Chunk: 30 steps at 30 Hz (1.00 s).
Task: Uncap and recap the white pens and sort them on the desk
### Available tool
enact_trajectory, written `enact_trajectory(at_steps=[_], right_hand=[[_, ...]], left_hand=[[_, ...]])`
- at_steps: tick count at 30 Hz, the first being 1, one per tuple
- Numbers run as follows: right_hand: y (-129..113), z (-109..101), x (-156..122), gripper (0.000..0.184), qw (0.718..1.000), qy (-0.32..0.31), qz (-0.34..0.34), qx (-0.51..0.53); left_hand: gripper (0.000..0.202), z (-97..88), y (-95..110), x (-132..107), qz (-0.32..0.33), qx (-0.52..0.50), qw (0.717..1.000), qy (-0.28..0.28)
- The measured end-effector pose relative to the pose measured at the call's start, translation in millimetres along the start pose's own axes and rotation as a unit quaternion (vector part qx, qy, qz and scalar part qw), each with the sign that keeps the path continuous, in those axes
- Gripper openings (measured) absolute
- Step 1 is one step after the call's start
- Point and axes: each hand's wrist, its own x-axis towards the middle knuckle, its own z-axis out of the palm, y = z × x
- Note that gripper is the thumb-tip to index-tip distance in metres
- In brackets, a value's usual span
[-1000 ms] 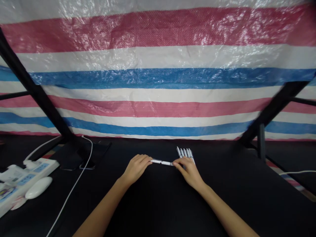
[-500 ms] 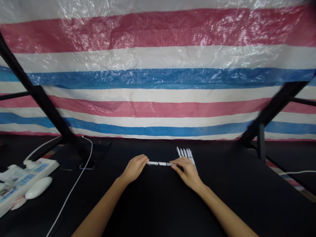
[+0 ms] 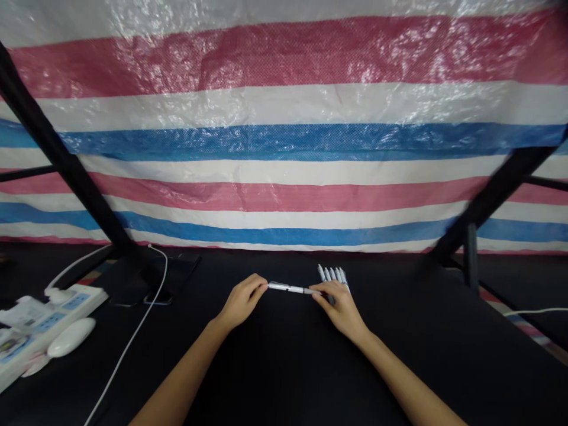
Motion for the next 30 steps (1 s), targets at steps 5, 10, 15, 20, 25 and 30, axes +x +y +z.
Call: enact_trajectory(at_steps=[5,10,15,20,25,30], right_hand=[[3,3,-2,0.021,0.997,0.030,-0.043,-0.048],[-3,0,-3,0.020,0.993,0.030,-0.070,-0.087],[-7,-2,-2,0.020,0.994,0.036,-0.064,-0.086],[-2,-2,-2,0.019,0.994,0.047,-0.050,-0.086],[1,-1,-2,0.017,0.993,0.052,-0.053,-0.089],[3,0,-2,0.016,0.992,0.066,-0.079,-0.079]], left_hand=[[0.038,5.3,3,3,-0.077,-0.119,0.990,0.008],[0.048,11.2,4,5,-0.100,-0.163,0.981,0.009],[0.044,13.1,3,2,-0.113,-0.116,0.987,0.021],[0.023,10.5,4,1,-0.091,-0.058,0.994,0.032],[0.018,11.8,1,0,-0.066,-0.030,0.997,0.034],[0.019,11.2,1,-2,-0.044,-0.029,0.998,0.036]])
